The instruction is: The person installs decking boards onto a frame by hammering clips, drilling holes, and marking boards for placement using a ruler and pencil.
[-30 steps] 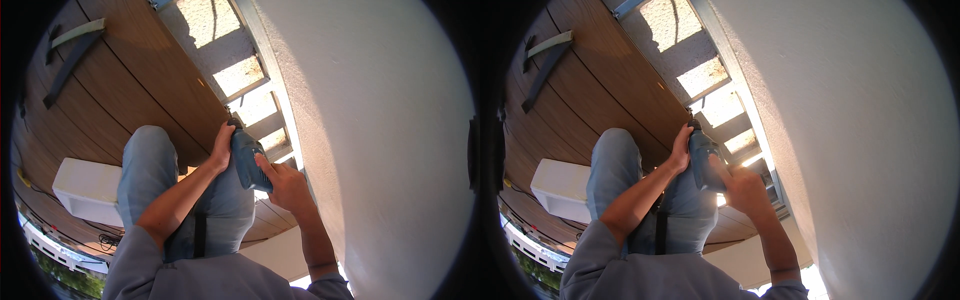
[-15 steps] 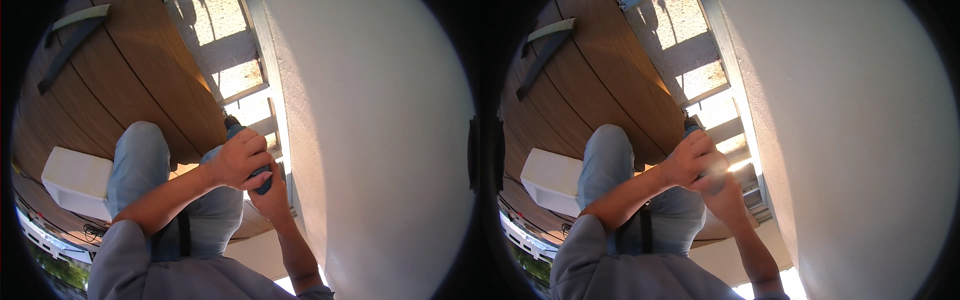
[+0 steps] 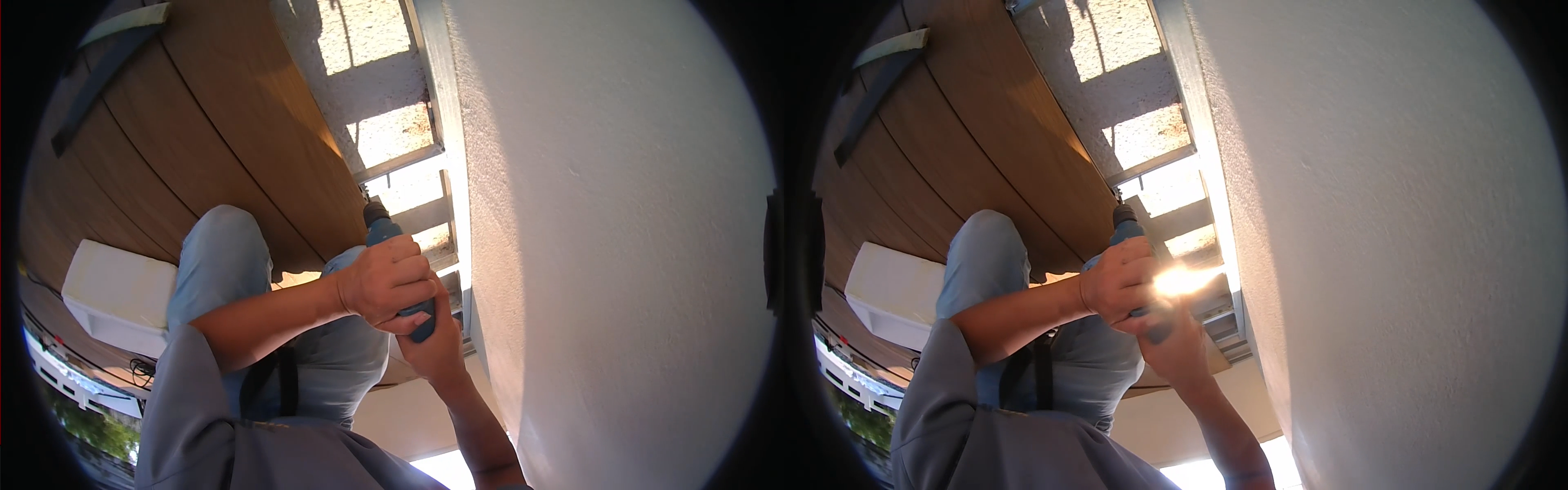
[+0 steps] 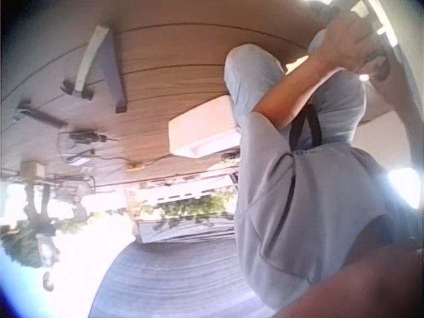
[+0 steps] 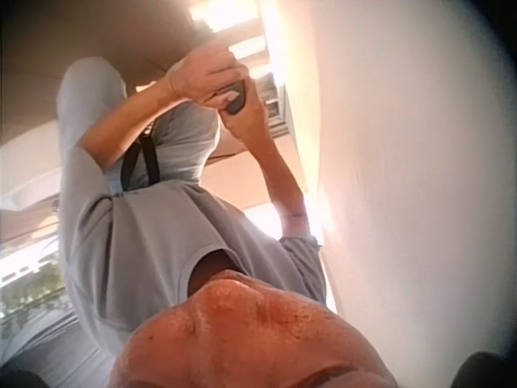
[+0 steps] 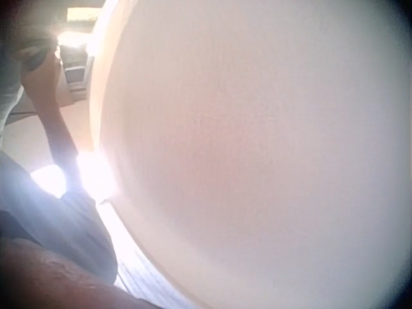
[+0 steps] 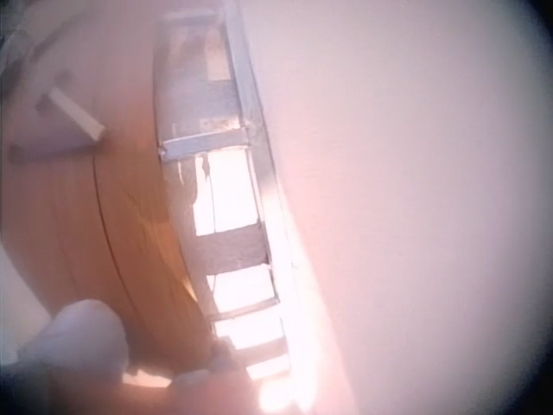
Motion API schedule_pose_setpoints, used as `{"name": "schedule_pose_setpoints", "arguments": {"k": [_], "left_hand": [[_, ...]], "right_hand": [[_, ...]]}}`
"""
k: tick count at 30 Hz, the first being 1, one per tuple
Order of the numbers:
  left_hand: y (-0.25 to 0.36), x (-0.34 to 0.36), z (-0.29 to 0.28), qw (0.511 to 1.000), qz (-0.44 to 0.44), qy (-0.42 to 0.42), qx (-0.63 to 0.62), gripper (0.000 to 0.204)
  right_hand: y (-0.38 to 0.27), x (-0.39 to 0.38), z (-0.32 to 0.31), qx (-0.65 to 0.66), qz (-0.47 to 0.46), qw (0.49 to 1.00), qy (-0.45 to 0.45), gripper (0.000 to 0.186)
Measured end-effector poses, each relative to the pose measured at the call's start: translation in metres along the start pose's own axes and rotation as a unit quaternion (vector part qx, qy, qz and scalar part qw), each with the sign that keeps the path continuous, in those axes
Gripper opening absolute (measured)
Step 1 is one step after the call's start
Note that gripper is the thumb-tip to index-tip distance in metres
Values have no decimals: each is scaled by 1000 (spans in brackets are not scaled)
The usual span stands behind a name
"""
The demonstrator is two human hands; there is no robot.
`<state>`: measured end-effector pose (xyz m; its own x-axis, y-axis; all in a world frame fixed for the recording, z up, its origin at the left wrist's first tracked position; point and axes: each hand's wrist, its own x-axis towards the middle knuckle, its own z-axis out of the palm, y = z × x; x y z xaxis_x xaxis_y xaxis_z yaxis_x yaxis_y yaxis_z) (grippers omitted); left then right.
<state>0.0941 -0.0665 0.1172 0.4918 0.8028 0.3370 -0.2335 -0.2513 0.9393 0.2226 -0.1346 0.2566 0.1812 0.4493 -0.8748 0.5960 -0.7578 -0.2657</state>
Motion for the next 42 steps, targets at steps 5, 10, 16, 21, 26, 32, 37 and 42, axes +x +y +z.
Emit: {"name": "schedule_pose_setpoints", "arguments": {"k": [5, 10, 16, 21, 26, 32, 37, 42], "left_hand": [[0, -3, -3, 1000, -1, 4, 19, 34], [1, -12, -2, 999, 15, 26, 26, 36], [-3, -16, 4, 998, 21, 43, 50, 36], [1, -24, 8, 997, 26, 33, 62, 36], [1, -27, 11, 996, 39, 34, 70, 35], [-1, -33, 14, 995, 51, 47, 78, 36], [-4, -33, 14, 995, 45, 52, 76, 37], [-3, -35, 15, 994, 54, 50, 80, 39]], "right_hand": [[0, 5, -5, -73, -9, 997, -8, 90], [-1, 3, -4, -95, -32, 995, -5, 88], [0, 11, -11, -127, -37, 991, -17, 87], [3, 6, -11, -113, -43, 992, -28, 87], [14, 5, -5, -117, -64, 991, -12, 89], [21, 6, -3, -127, -108, 986, 3, 89], [15, 9, -8, -141, -89, 986, -17, 89], [18, 8, -5, -138, -112, 984, -22, 88]]}}
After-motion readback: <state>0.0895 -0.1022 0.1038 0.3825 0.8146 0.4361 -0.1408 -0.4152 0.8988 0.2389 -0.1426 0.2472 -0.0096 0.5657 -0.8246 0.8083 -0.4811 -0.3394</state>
